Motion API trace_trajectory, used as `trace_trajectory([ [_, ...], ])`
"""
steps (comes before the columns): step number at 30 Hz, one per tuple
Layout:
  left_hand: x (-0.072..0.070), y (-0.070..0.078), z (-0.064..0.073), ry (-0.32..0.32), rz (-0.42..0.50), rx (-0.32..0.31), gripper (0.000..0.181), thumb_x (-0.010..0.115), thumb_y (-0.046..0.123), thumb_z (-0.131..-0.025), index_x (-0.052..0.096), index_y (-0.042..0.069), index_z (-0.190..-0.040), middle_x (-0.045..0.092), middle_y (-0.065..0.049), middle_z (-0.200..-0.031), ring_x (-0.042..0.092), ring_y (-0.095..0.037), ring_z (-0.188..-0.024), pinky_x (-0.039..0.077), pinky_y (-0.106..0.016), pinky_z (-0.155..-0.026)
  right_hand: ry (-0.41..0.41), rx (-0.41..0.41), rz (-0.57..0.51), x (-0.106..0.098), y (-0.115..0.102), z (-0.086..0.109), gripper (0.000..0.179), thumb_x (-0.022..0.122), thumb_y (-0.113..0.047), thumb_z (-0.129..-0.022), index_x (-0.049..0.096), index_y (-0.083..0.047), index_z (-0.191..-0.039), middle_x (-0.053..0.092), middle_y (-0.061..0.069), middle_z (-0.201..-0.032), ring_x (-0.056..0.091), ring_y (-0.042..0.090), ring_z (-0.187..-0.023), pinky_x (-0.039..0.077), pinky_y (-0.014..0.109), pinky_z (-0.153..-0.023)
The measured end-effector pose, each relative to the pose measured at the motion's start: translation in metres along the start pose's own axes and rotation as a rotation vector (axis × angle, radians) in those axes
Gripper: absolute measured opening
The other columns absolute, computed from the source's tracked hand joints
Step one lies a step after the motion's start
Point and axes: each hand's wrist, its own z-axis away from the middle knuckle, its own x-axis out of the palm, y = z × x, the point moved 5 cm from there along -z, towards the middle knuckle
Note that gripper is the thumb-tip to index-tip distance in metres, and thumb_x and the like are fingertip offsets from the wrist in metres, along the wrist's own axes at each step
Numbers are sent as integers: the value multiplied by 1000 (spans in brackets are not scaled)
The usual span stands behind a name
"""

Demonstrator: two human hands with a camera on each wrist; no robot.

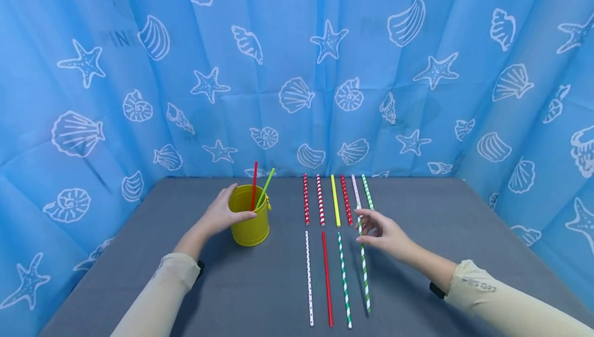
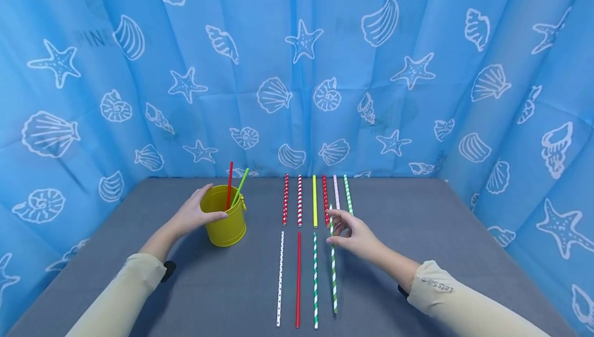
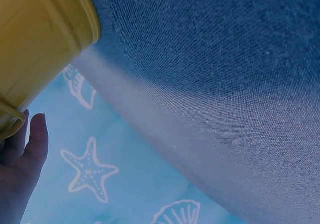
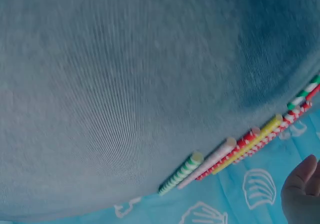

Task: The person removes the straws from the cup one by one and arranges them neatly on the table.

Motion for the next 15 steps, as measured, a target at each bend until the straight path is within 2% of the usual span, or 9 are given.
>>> trace_trajectory([
  [8,-1,1,0,-8,10,-2,105,74,49,-80,16,1,-153,22,-26,-153,29,-45,-136,32,-64,-104,-139,85,-8,15,14,-1,60,73,-4,-85,43,14,-135,55,14,-99,57,14,-83,50,27,-66],
  [15,0,1,1,-17,4,-7,105,74,50,-81,16,1,-153,21,-26,-153,28,-46,-136,31,-64,-104,-200,138,-4,22,26,-1,61,75,-6,-84,45,16,-132,52,8,-93,52,13,-75,47,25,-63],
])
